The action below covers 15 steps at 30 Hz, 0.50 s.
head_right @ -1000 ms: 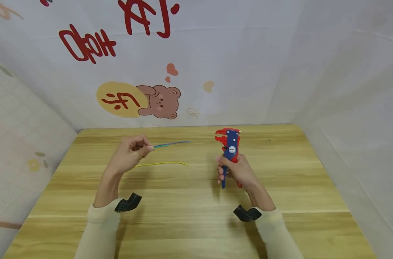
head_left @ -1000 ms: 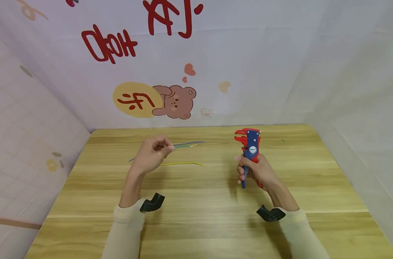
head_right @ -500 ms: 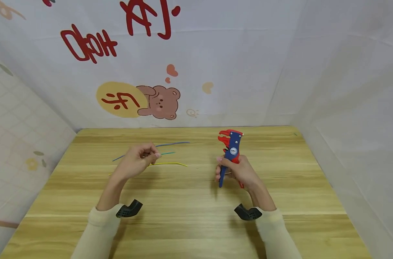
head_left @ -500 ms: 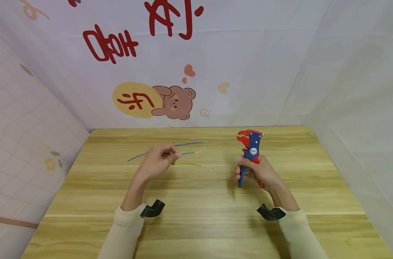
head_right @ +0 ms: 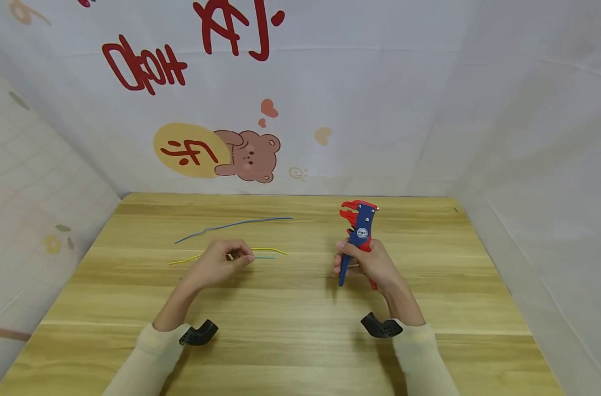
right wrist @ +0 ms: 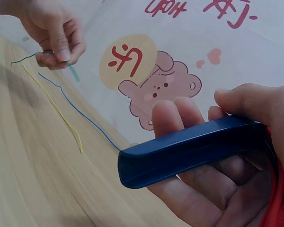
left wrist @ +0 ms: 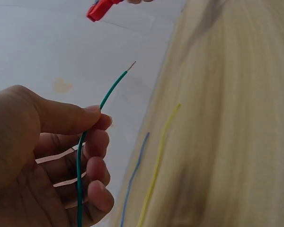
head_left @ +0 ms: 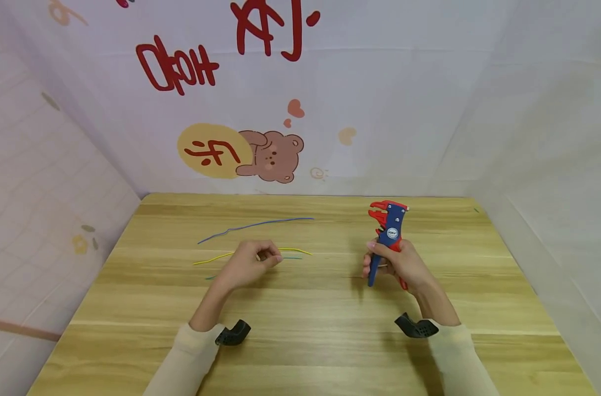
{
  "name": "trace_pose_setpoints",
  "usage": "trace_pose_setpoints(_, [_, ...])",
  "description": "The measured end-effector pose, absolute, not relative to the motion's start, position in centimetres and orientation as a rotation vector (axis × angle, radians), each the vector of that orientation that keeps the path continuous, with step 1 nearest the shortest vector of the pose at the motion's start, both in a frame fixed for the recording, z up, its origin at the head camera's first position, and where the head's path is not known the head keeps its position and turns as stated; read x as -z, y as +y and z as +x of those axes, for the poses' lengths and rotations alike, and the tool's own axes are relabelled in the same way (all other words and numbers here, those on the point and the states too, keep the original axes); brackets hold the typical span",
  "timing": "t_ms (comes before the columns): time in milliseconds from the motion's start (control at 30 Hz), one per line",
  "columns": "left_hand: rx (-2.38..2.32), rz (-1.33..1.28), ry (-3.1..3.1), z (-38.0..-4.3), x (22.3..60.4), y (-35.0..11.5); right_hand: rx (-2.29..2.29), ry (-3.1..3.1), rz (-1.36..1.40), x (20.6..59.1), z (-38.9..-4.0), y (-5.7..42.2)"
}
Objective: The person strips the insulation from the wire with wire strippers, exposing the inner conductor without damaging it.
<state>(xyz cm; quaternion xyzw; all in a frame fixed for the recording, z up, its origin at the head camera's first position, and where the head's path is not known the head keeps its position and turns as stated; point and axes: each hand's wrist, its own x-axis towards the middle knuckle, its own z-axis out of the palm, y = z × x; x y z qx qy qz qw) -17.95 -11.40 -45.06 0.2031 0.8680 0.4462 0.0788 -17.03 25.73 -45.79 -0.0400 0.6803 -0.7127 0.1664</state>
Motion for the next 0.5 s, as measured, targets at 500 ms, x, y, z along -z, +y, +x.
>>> trace_pose_setpoints(500, [-1.072, 0.619, 2.733, -17.7, 48.1, -11.1, 1.982, 1.927, -0.071, 47.7, -17.6, 26.0])
